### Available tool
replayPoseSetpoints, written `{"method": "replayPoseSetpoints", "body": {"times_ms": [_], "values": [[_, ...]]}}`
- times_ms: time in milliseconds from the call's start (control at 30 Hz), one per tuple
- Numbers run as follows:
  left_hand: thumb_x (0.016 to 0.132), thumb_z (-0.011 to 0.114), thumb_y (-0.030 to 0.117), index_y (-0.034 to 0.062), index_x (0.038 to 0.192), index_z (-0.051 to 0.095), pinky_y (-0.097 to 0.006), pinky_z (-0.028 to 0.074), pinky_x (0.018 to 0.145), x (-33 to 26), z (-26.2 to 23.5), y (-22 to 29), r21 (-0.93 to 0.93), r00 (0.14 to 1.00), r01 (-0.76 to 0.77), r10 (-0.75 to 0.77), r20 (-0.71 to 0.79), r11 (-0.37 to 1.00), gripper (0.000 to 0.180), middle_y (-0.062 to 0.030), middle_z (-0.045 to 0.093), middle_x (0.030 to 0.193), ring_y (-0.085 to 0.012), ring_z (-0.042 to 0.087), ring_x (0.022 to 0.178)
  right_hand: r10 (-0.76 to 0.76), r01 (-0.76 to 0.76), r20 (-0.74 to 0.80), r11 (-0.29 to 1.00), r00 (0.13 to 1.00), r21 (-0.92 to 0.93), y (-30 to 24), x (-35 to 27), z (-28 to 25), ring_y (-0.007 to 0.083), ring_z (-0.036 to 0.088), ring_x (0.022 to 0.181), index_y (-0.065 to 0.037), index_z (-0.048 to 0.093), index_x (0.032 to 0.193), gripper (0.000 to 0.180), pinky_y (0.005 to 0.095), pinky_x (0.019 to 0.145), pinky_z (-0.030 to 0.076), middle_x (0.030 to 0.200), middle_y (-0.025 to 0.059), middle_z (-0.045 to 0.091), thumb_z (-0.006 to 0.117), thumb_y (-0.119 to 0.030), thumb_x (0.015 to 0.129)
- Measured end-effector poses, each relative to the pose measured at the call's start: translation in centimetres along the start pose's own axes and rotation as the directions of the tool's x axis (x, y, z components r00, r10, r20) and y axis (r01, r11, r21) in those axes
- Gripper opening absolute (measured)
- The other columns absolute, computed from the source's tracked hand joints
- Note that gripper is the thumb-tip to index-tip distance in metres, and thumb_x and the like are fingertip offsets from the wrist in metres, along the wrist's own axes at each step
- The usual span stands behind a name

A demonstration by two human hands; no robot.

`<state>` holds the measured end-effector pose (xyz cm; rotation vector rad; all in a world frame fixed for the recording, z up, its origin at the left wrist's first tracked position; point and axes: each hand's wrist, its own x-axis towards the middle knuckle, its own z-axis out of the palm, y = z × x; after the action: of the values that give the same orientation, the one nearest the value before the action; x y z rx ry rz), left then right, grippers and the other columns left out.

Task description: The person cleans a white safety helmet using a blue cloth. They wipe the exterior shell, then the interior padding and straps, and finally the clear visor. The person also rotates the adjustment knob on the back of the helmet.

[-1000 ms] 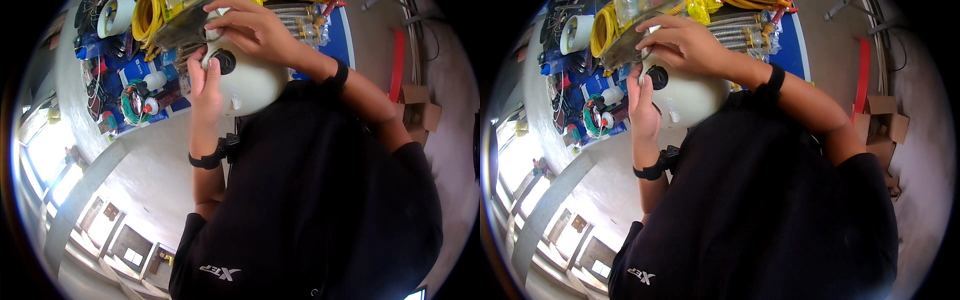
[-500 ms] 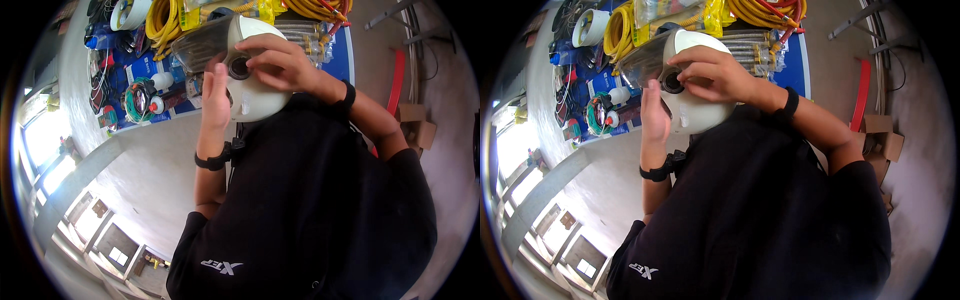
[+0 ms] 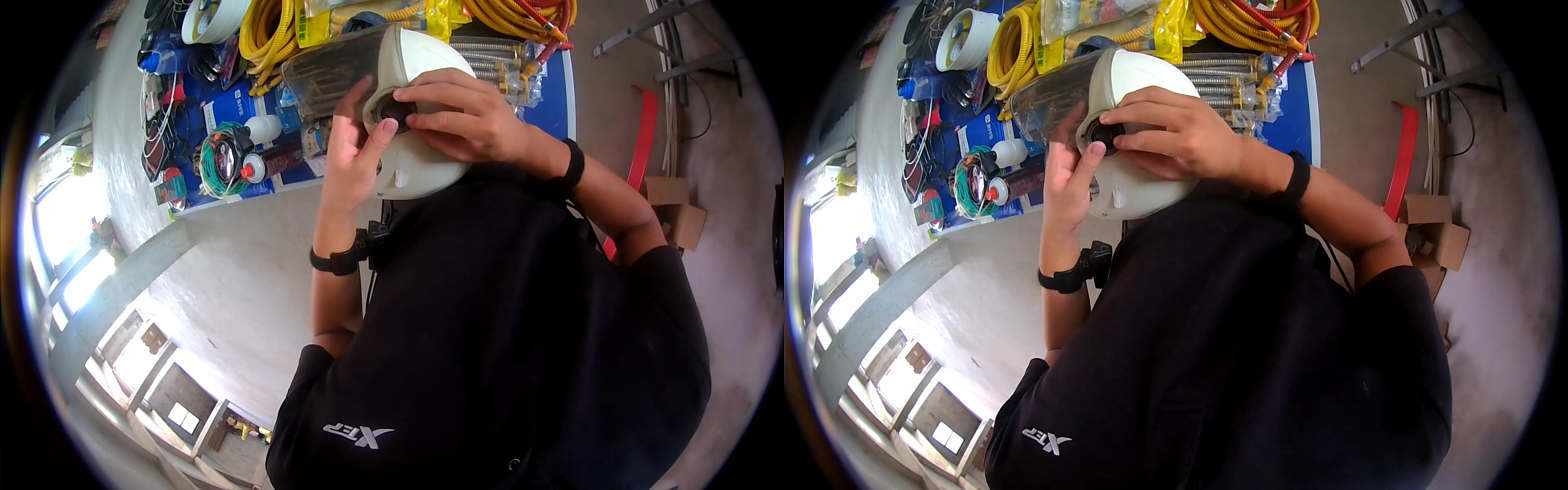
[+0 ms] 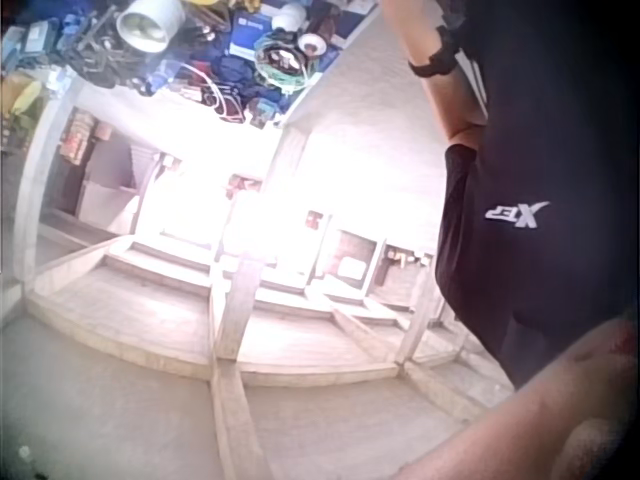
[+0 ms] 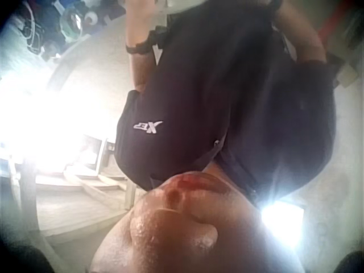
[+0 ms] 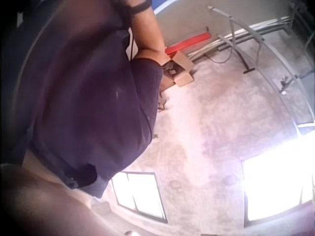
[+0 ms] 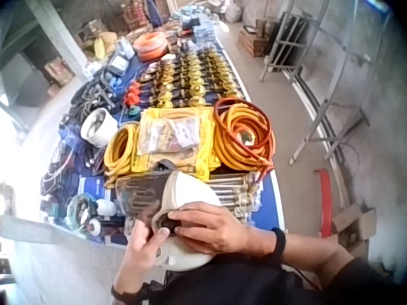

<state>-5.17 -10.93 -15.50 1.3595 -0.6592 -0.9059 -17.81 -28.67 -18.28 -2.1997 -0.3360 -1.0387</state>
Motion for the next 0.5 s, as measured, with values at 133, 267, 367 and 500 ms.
{"method": "replayPoseSetpoints", "body": {"times_ms": [133, 267, 367, 500], "values": [[0.096, 0.071, 0.015, 0.0003, 0.149, 0.040, -0.033, 0.041, 0.108, 0.7, -1.1, -0.7, 0.098, 0.999, -0.048, 0.045, 0.031, 0.994, 0.063, -0.0134, 0.044, 0.146, -0.0206, 0.049, 0.129, 0.023, -0.023, -0.003, 1.000, 1.000, 0.017, -0.1, 0.0, 0.0, 0.0349, 0.067, 0.104, -0.001, 0.070, 0.100, 0.032, 0.0415, 0.085, 0.058, 0.123, 0.0155, 0.067, 0.081, 0.002, 0.070], [0.093, 0.075, 0.017, 0.0020, 0.145, 0.048, -0.034, 0.042, 0.109, 1.1, -1.9, -1.1, 0.212, 0.989, -0.148, 0.141, 0.049, 0.966, 0.061, -0.0109, 0.035, 0.150, -0.0207, 0.047, 0.131, 0.026, -0.026, -0.007, 0.999, 1.000, 0.029, -0.1, 0.0, 0.0, 0.0350, 0.065, 0.106, -0.001, 0.069, 0.104, 0.034, 0.0423, 0.087, 0.056, 0.123, 0.0154, 0.066, 0.081, 0.001, 0.072], [0.092, 0.075, 0.018, 0.0024, 0.144, 0.050, -0.034, 0.043, 0.108, 1.3, -1.9, -1.1, 0.224, 0.986, -0.163, 0.154, 0.059, 0.961, 0.060, -0.0099, 0.034, 0.149, -0.0206, 0.048, 0.131, 0.142, -0.138, -0.085, 0.989, 0.986, 0.053, 0.0, 0.2, 0.0, 0.0348, 0.064, 0.107, -0.005, 0.068, 0.107, 0.032, 0.0441, 0.090, 0.053, 0.119, 0.0131, 0.067, 0.080, -0.011, 0.078], [0.093, 0.075, 0.017, 0.0008, 0.144, 0.049, -0.033, 0.045, 0.106, 1.5, -1.4, -0.6, 0.170, 0.991, -0.127, 0.118, 0.061, 0.977, 0.059, -0.0095, 0.032, 0.151, -0.0199, 0.051, 0.128, 0.544, -0.563, -0.177, 0.823, 0.820, -0.077, 2.6, 1.2, 1.1, 0.0401, 0.062, 0.114, -0.004, 0.062, 0.126, 0.049, 0.0460, 0.097, 0.049, 0.125, 0.0217, 0.065, 0.069, -0.039, 0.092]]}}
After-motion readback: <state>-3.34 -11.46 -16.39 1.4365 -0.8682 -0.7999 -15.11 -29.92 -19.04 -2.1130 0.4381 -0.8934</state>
